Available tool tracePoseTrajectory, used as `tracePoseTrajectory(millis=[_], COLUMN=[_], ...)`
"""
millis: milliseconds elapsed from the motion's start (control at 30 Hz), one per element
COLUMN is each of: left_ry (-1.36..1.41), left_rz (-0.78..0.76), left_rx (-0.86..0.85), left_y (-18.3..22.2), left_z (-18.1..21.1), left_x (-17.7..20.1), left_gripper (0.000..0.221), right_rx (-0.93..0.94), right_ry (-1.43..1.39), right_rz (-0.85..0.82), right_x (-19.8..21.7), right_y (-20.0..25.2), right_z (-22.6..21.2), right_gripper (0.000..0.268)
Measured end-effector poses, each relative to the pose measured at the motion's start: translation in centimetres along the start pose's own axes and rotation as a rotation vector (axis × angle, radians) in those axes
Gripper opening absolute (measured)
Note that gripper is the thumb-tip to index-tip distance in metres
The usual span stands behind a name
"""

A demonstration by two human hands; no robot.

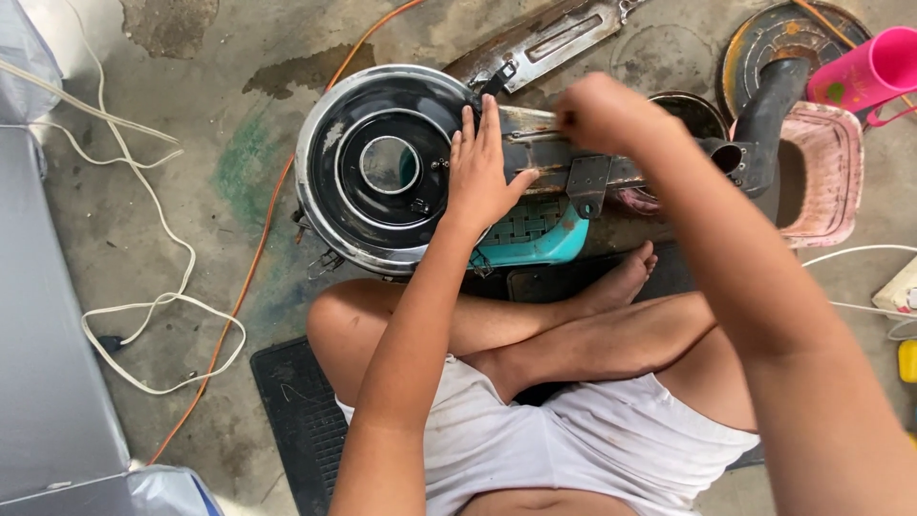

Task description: The person sits cross-legged on a mat and scrubs a metal motorcycle part with a small abrasive pad. They hold the part steady with one hand while repeatedly rubbing the surface with the other hand. The part rests on a small blue stool between their legs.

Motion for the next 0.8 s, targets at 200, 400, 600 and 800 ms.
tracePoseTrajectory(millis=[200, 400, 600, 800], left_ry=[-0.029, -0.001, -0.010, 0.013], left_rz=[0.043, 0.035, 0.009, 0.006], left_rx=[-0.014, -0.021, 0.006, 0.017], left_y=[0.0, 0.5, 0.4, 0.4], left_z=[-0.7, -0.2, 0.0, 0.0], left_x=[-0.5, 0.3, 0.3, 0.3], left_gripper=[0.119, 0.116, 0.116, 0.118], right_rx=[0.307, 0.023, -0.064, -0.226], right_ry=[0.070, -0.018, 0.067, 0.028], right_rz=[0.080, 0.030, 0.150, 0.245], right_x=[0.2, 0.0, -2.7, -5.1], right_y=[-2.4, -0.1, 1.7, 2.1], right_z=[-7.0, -1.5, 6.4, 8.4], right_gripper=[0.020, 0.021, 0.026, 0.019])
Point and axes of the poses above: each hand's wrist, its own y-axis away from the middle knuckle, its own x-axis out of the back of the hand, z = x × y, the point moved 5 cm from there along -y, towards the middle knuckle, and after that the axes turned 15 degrees about -z, right-handed, at the moved point
